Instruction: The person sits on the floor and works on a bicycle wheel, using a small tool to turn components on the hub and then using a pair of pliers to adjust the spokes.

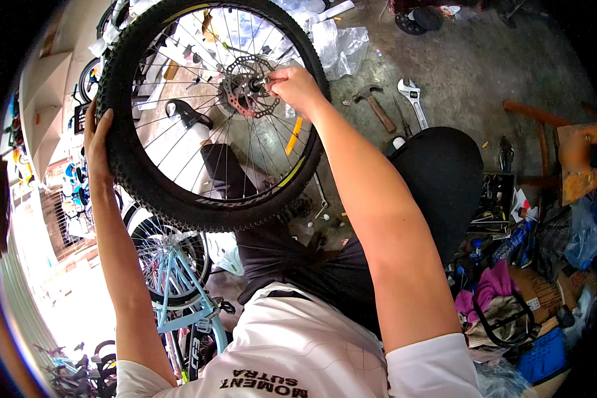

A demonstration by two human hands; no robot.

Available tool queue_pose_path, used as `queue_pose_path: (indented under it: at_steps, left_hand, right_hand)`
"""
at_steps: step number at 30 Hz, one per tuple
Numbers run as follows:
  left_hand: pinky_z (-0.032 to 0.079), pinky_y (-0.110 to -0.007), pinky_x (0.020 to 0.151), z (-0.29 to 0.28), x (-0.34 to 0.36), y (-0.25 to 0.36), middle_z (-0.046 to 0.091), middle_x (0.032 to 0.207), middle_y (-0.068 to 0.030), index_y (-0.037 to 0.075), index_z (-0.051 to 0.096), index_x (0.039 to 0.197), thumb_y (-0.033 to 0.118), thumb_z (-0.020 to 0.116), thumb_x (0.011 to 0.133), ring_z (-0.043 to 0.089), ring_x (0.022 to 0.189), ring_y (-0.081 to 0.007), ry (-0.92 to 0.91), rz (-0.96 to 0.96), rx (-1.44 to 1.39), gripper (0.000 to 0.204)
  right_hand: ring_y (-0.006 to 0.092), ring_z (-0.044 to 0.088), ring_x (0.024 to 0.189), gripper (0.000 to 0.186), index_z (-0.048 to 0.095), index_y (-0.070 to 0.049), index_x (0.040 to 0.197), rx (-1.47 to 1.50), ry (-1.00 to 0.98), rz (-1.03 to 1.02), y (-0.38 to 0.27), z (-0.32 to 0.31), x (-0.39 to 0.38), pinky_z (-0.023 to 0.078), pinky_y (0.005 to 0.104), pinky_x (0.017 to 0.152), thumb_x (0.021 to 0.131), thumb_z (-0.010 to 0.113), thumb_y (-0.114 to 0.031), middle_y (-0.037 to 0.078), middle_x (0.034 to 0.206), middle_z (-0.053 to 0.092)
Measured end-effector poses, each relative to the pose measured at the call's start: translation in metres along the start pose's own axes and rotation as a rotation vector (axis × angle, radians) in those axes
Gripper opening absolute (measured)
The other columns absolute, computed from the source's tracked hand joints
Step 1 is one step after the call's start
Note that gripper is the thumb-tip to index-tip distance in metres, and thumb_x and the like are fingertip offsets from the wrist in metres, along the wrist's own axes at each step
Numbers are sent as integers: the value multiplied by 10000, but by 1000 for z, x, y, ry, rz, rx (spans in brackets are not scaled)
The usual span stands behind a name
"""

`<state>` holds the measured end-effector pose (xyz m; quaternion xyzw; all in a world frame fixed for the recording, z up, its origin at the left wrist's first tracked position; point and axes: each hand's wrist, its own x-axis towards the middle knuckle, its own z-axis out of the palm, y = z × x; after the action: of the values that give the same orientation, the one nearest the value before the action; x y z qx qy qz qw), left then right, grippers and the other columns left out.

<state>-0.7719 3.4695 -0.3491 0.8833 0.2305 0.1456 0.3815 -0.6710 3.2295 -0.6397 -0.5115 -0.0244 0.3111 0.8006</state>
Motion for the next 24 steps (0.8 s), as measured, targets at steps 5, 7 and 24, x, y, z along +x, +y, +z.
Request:
queue_pose_path:
  at_steps: [5, 7, 24]
  left_hand:
    - [527, -287, 884, 1, -2, 8, 617, 1220, -182, 15, 425, 1468, 272, 704, 875, 644, 1033, -218, -15, 6, -13, 704]
    - [520, -282, 890, 7, -7, 13, 621, 1216, -175, 18, 431, 1465, 269, 707, 877, 644, 1031, -211, -2, 15, -44, 696]
    - [509, -362, 846, 33, -53, 77, 676, 1045, -206, -25, 479, 1367, 337, 704, 805, 657, 941, -275, -53, 256, 75, 706]
  right_hand:
    - [120, 651, 798, 323, 672, 79, 1142, 22, 11, -28, 0, -1, -2, 517, 257, 728, 841, 615, -23, 81, 942, 713]
    - [118, 644, 780, 297, 681, 71, 1116, 16, 12, -25, -5, -2, -6, 512, 257, 715, 846, 620, -38, 72, 923, 709]
    - [127, 607, 1025, 301, 659, 33, 1162, -370, -63, -934, -238, 106, -71, 458, 246, 907, 982, 574, -193, 74, 1087, 680]
